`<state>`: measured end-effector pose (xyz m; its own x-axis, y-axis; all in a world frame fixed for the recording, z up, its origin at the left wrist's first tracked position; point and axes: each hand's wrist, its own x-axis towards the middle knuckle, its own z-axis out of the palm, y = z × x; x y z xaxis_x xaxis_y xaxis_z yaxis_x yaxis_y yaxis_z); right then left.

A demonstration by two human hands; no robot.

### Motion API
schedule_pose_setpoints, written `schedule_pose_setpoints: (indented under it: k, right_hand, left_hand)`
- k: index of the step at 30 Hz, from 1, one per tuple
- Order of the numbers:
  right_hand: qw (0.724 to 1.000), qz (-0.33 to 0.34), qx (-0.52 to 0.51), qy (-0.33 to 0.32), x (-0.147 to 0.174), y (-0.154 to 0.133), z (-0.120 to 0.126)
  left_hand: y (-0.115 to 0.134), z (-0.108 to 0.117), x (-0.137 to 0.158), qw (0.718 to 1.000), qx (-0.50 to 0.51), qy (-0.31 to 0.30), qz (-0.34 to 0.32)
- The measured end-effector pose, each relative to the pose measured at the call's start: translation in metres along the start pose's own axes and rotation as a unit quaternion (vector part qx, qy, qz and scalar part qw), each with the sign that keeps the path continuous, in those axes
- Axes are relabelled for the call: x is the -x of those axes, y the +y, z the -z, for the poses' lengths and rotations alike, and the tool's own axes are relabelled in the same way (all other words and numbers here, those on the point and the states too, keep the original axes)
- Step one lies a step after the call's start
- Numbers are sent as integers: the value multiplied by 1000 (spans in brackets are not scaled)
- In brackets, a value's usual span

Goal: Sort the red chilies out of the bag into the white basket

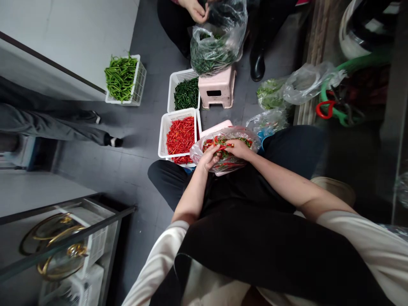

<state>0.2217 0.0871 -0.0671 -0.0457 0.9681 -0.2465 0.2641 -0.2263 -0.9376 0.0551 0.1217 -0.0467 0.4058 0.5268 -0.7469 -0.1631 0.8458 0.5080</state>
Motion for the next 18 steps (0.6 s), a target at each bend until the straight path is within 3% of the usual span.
schedule_pose_setpoints:
  k: [5, 8, 13, 18]
  right_hand:
    - [994, 75, 35, -71, 2, -8, 9]
    - [990, 84, 4, -116, 4, -11, 12]
    - [999, -32, -17, -15, 2, -6, 10]
    - [997, 11, -78, -10, 5, -12, 5]
  left_hand:
    - [7, 0, 2, 996, 56, -25, 61]
    - [7, -1, 3, 991, 98, -1, 92]
    - [1, -4, 3, 992, 113, 32, 43]
    - [-4, -3, -2, 998, 66, 14, 12]
